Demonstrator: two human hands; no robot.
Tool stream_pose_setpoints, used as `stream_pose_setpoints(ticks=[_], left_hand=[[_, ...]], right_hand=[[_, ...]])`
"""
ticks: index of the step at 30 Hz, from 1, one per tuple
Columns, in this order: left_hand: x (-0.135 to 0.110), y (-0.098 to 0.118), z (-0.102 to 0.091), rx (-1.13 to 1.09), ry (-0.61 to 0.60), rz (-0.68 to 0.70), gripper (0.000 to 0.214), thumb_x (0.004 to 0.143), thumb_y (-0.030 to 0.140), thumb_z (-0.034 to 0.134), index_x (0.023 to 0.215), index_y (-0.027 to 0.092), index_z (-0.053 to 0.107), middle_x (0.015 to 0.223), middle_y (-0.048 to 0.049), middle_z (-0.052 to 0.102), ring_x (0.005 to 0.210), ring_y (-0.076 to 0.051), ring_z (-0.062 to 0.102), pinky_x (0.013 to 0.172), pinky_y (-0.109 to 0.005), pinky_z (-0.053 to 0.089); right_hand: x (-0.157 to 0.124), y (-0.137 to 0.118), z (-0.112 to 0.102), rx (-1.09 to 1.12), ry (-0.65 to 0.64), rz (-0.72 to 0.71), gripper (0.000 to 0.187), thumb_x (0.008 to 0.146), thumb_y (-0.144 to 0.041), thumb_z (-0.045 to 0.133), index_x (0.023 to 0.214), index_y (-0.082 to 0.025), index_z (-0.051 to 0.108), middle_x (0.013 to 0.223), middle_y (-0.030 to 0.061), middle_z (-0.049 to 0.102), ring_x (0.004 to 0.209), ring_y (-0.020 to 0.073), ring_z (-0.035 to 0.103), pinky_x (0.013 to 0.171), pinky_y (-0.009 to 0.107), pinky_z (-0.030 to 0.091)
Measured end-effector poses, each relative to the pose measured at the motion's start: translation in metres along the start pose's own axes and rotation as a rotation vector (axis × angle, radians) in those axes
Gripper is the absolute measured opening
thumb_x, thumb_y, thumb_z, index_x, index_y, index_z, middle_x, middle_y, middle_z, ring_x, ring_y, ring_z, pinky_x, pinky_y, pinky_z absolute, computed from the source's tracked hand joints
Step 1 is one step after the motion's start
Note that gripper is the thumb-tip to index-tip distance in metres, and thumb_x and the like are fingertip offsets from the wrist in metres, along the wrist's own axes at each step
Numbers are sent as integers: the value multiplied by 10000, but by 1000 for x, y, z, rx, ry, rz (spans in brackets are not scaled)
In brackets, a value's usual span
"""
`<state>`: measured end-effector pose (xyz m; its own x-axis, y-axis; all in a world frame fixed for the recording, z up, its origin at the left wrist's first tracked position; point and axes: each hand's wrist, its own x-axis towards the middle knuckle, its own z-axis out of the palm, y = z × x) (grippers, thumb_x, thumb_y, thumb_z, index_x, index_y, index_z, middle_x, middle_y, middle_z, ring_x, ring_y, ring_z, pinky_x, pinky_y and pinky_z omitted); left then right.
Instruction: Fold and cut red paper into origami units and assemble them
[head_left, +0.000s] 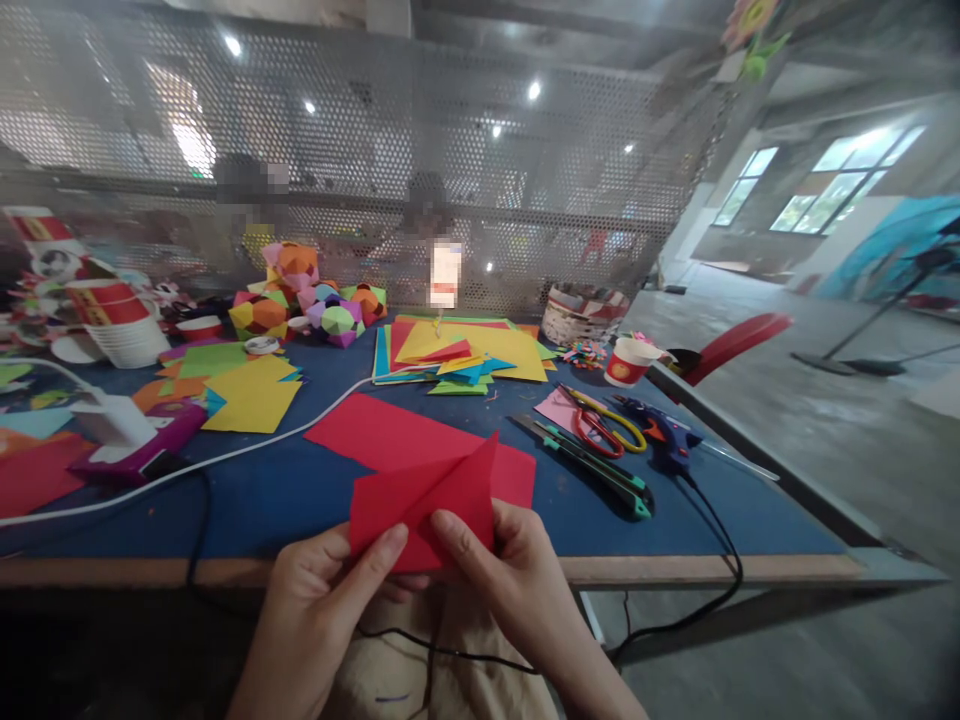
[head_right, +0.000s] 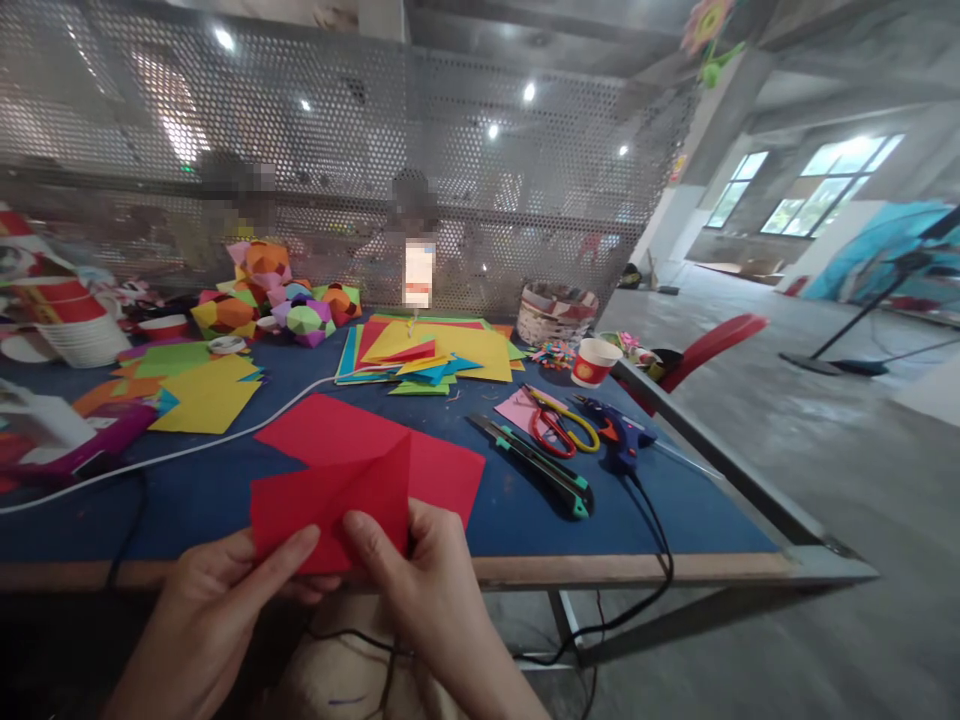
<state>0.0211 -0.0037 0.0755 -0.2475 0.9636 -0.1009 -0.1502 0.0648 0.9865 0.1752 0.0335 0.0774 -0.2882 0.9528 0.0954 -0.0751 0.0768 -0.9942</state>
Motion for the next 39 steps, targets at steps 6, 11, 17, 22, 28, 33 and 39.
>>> stream_pose_setpoints(ticks=[6,11,17,22,28,33,39], left_hand=[[0,10,3,-6,-154,-121,353,650,476,851,777,156,769,688,-58,752,605,-157,661,570,-215,518],[1,7,4,75,-246,-74,384,696,491,798,551,169,647,526,-15,610,529,-121,517,541,-227,426],[0,8,1,129,-232,-79,464,693,514,786,487,186,530,464,25,475,485,-96,388,506,-233,312],[-2,9,-3,72,-221,-92,376,651,490,837,597,166,653,493,45,459,471,-68,331,478,-210,259],[11,5,-40,117,-158,-8,523,721,568,793,500,179,522,446,41,444,468,-80,360,490,-208,319],[20,8,-51,254,-30,104,529,760,634,735,548,189,543,522,32,477,525,-101,439,522,-195,390],[5,12,-7,217,-241,-26,477,742,654,722,678,190,632,542,42,465,481,-80,320,432,-197,191]], right_hand=[[-3,-2,-1,13,-10,-7,398,890,-505,639,698,-161,584,629,-11,556,564,91,430,526,209,374],[-4,-7,0,-47,-16,-33,396,911,-500,623,682,-177,614,610,-8,587,551,98,458,522,211,386],[-8,-5,-5,-204,18,-94,441,917,-515,602,632,-181,557,592,-32,495,549,89,361,502,216,325],[-12,-4,-10,-287,45,-103,454,914,-509,601,612,-179,521,580,-40,443,553,86,324,492,214,294],[-14,-5,-34,-304,215,-78,407,884,-526,619,711,-162,674,644,7,575,587,118,424,536,231,390],[-10,0,-45,-296,241,-74,422,879,-553,629,732,-164,701,668,21,604,597,131,448,541,241,398],[-8,-6,-24,-250,135,-87,440,882,-536,619,636,-172,594,591,-17,493,554,101,355,487,221,324]])
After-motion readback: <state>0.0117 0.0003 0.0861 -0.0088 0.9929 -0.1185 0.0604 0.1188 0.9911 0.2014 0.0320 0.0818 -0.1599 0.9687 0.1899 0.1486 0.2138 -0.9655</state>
